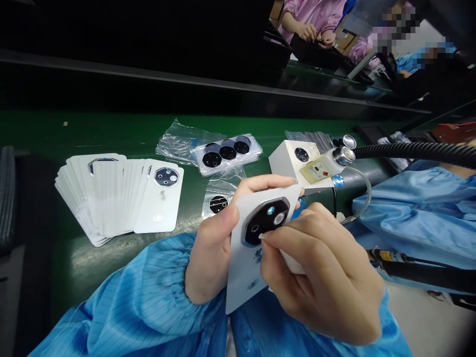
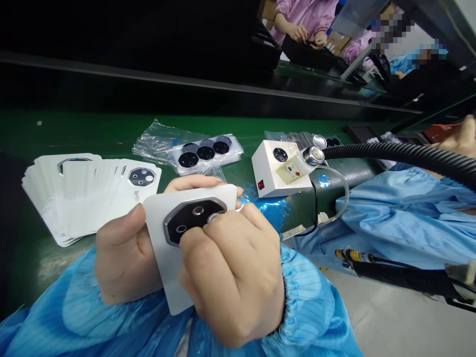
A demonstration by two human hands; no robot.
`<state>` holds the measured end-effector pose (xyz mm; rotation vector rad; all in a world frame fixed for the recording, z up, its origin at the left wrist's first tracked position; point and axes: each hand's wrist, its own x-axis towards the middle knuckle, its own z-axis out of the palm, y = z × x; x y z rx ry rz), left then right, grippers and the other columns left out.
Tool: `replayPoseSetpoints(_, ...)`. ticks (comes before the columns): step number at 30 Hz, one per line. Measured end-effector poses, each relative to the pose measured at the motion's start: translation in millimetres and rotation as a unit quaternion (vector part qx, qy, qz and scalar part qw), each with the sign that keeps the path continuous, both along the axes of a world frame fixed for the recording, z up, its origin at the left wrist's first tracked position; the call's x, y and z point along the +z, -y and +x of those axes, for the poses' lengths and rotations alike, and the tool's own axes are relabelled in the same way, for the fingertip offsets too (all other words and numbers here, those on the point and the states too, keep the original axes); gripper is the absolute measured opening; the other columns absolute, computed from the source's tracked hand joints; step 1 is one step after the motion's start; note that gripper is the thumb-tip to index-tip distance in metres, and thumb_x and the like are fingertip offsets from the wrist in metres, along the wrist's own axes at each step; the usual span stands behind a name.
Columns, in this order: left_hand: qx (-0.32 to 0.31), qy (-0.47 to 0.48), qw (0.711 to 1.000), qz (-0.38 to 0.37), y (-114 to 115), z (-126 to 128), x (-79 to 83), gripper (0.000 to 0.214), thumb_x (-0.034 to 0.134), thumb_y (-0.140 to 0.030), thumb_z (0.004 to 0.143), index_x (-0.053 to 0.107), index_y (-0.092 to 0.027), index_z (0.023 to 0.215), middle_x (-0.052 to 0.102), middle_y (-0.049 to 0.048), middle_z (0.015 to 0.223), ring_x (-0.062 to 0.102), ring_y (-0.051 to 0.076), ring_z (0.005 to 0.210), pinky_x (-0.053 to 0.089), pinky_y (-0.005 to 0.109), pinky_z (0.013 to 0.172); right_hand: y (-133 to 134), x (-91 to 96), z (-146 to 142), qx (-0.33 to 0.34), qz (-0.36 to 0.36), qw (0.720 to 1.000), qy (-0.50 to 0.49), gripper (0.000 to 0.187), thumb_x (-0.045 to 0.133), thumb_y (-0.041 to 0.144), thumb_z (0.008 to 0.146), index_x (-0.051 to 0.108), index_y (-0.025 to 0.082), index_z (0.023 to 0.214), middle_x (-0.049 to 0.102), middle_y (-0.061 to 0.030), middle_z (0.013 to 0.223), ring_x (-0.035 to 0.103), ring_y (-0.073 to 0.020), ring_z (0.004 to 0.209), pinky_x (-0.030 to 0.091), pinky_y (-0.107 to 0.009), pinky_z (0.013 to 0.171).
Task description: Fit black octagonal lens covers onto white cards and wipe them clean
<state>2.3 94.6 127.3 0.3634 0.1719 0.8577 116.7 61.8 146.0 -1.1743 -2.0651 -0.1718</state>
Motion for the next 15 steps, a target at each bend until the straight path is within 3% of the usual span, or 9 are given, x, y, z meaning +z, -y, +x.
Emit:
replayPoseSetpoints(4, 0.022, -0.034, 0.998, 0.044, 1.7, 0.1, -3.6, 0.041, 0.048, -0.047, 0.079, 0.053, -0.021, 0.111, 0.062, 0.0056, 0.102, 0.057, 0.026, 0.098, 0.044, 0.04, 0.09, -3.8, -1.9, -3.8, -0.023, 0.009, 1.0, 0.009, 0.013, 0.053, 0.002, 0.074, 0.056, 0.014, 0.072, 0.051, -0.0017, 0.061, 0.041, -0.012, 0.055, 0.032, -0.03, 0.051)
replayPoseSetpoints(10, 0.088, -0.067, 0.984, 0.138, 3.5, 2.0, -10.8, 0.038, 0.041, -0.041, 0.088, 0.05, -0.02, 0.118, 0.061, 0.0033, 0.108, 0.056, 0.02, 0.103, 0.042, 0.029, 0.094, -6.4, 0.1, -5.6, -0.025, -0.009, 0.999, 0.032, 0.016, 0.053, 0.0, 0.071, 0.055, 0.015, 0.067, 0.051, -0.002, 0.059, 0.036, -0.0116, 0.053, 0.03, -0.028, 0.05)
replayPoseSetpoints(15, 0.088, -0.081, 0.98, 0.156, 4.0, 2.1, -12.6, 0.037, 0.04, -0.04, 0.09, 0.048, -0.02, 0.12, 0.063, 0.0032, 0.11, 0.057, 0.02, 0.105, 0.045, 0.027, 0.089, -7.1, 1.6, -6.5, -0.033, -0.021, 0.998, 0.046, 0.018, 0.05, 0.001, 0.073, 0.053, 0.016, 0.064, 0.049, -0.0006, 0.057, 0.033, -0.0117, 0.055, 0.029, -0.028, 0.05)
